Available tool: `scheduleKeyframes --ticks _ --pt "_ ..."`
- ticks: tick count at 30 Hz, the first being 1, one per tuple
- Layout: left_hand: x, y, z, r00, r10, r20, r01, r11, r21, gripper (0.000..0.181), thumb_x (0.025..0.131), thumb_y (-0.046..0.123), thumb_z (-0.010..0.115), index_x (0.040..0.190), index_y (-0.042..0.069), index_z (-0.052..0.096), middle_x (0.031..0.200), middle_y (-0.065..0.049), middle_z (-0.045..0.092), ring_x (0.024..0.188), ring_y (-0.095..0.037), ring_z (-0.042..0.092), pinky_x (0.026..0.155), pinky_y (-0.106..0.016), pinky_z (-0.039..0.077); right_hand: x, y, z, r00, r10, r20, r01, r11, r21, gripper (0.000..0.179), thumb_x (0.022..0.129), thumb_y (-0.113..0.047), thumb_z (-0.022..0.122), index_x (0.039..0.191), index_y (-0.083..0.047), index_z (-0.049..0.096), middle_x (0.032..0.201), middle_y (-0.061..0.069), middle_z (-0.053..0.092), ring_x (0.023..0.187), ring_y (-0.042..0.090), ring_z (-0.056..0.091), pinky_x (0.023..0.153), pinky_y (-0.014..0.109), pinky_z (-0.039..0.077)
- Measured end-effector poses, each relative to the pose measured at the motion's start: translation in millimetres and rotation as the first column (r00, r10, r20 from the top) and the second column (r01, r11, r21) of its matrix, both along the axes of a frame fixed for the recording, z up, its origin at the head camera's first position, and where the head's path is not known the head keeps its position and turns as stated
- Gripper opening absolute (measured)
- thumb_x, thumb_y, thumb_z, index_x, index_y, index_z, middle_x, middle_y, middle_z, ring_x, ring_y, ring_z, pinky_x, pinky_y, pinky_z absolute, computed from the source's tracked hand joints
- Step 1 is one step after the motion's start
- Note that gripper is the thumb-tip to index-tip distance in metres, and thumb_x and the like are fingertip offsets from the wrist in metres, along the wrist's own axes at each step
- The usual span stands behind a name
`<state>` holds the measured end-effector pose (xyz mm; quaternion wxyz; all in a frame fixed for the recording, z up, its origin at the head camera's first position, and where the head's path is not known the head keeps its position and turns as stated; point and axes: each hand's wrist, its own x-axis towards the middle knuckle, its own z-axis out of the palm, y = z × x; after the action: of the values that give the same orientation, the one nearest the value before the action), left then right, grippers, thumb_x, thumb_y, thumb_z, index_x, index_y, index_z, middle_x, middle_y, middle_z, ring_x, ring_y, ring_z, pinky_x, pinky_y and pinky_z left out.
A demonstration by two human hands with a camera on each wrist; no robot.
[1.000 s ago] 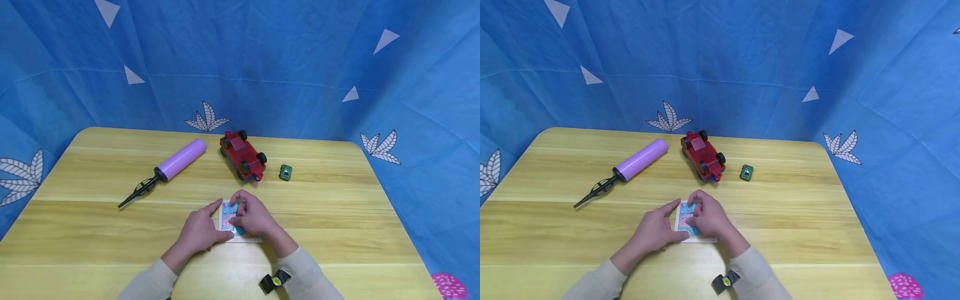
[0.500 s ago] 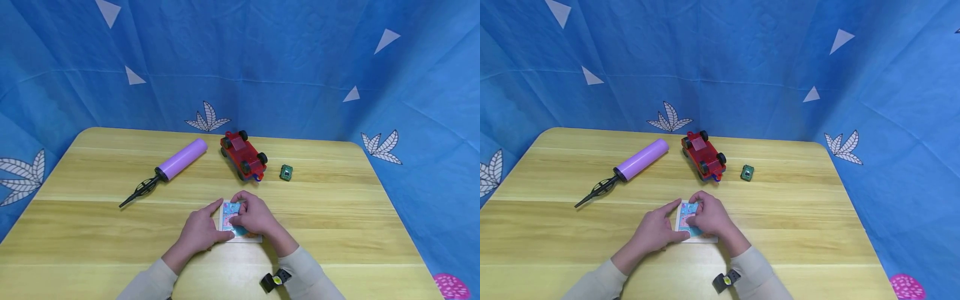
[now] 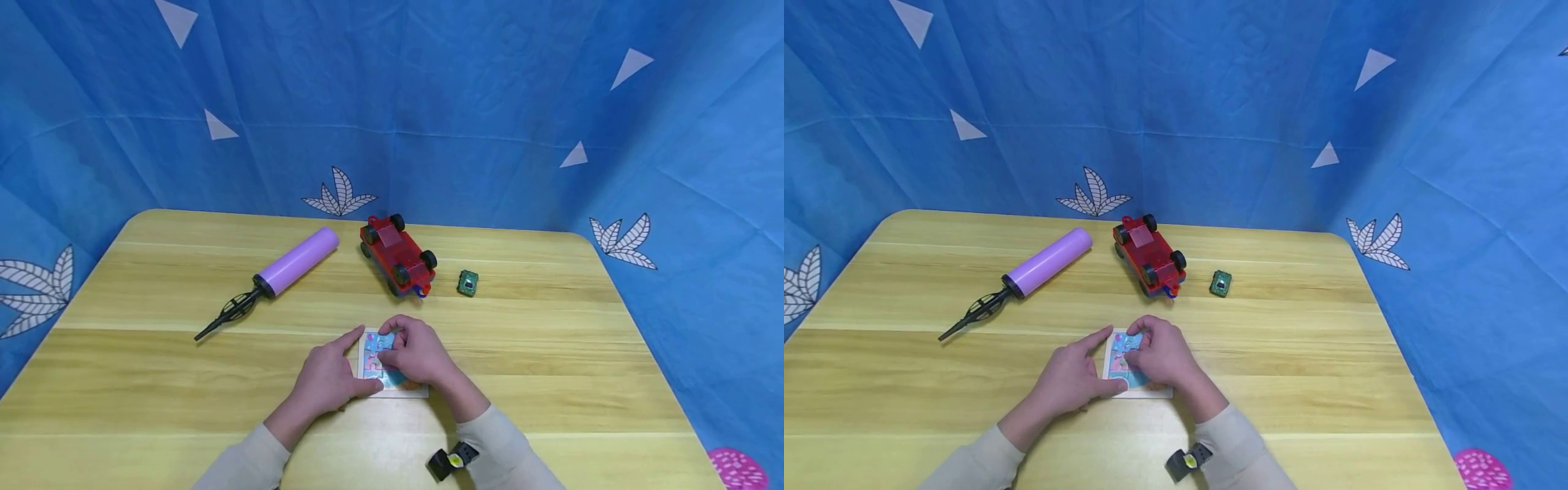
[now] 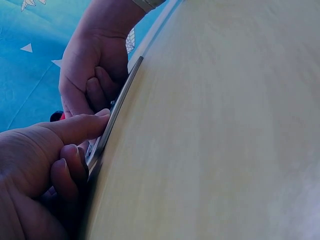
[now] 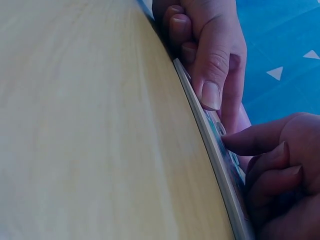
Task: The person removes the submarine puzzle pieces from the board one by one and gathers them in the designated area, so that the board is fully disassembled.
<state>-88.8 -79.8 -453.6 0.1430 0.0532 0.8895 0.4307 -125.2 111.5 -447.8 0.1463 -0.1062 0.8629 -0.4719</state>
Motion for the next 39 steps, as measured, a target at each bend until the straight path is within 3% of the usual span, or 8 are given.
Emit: scheduleKeyframes --ticks 6,15,22,31,39 --pt "-0.4 -0.4 -0.9 1.0 0.001 0.007 -0.001 1.0 0.011 0.101 0.068 0.037 0.093 0.152 0.01 0.043 0.051 0.0 0.053 0.041 -0.016 0.05 0.043 -0.033 0.039 -0.1 2 -0.4 1.0 0.007 0.016 -0.007 1.0 -0.021 0.025 0.084 -0.007 0.078 0.106 -0.011 0.067 0.055 -0.003 0.045 0.046 0.011 0.041 0.047 0.025 0.032" --pt "-0.3 -0.7 -0.2 1.0 0.002 0.023 -0.002 1.0 0.014 0.1 0.069 0.037 0.092 0.152 0.011 0.044 0.051 0.0 0.052 0.04 -0.017 0.05 0.042 -0.032 0.037 2.6 9 1.6 1.0 0.0 -0.024 -0.001 0.998 -0.069 0.027 0.084 -0.008 0.081 0.106 -0.011 0.066 0.057 -0.002 0.042 0.05 0.014 0.039 0.052 0.028 0.033" --pt "0.5 -0.3 1.3 1.0 0.001 0.013 -0.002 1.0 0.017 0.099 0.069 0.037 0.092 0.152 0.01 0.044 0.051 0.0 0.052 0.04 -0.017 0.05 0.042 -0.032 0.037 4.4 19 3.3 0.999 -0.016 -0.029 0.013 0.995 -0.097 0.029 0.084 -0.005 0.08 0.107 -0.013 0.066 0.057 -0.003 0.039 0.049 0.013 0.039 0.055 0.028 0.04" --pt "0.8 0.0 1.3 0.999 0.01 0.036 -0.01 1.0 0.012 0.101 0.069 0.036 0.093 0.153 0.011 0.043 0.053 0.0 0.053 0.04 -0.016 0.05 0.042 -0.032 0.038 6.6 36 4.2 0.999 -0.036 -0.026 0.033 0.994 -0.104 0.029 0.083 -0.003 0.08 0.107 -0.012 0.066 0.058 -0.002 0.036 0.05 0.015 0.035 0.052 0.026 0.032" --pt "0.9 1.0 2.2 0.999 0.014 0.048 -0.015 1.0 0.013 0.102 0.068 0.036 0.093 0.153 0.011 0.042 0.054 -0.001 0.054 0.039 -0.017 0.052 0.042 -0.031 0.039 8.1 51 6.7 0.998 -0.059 -0.011 0.057 0.992 -0.113 0.029 0.084 -0.002 0.079 0.108 -0.011 0.066 0.058 -0.002 0.037 0.05 0.015 0.036 0.054 0.027 0.033"
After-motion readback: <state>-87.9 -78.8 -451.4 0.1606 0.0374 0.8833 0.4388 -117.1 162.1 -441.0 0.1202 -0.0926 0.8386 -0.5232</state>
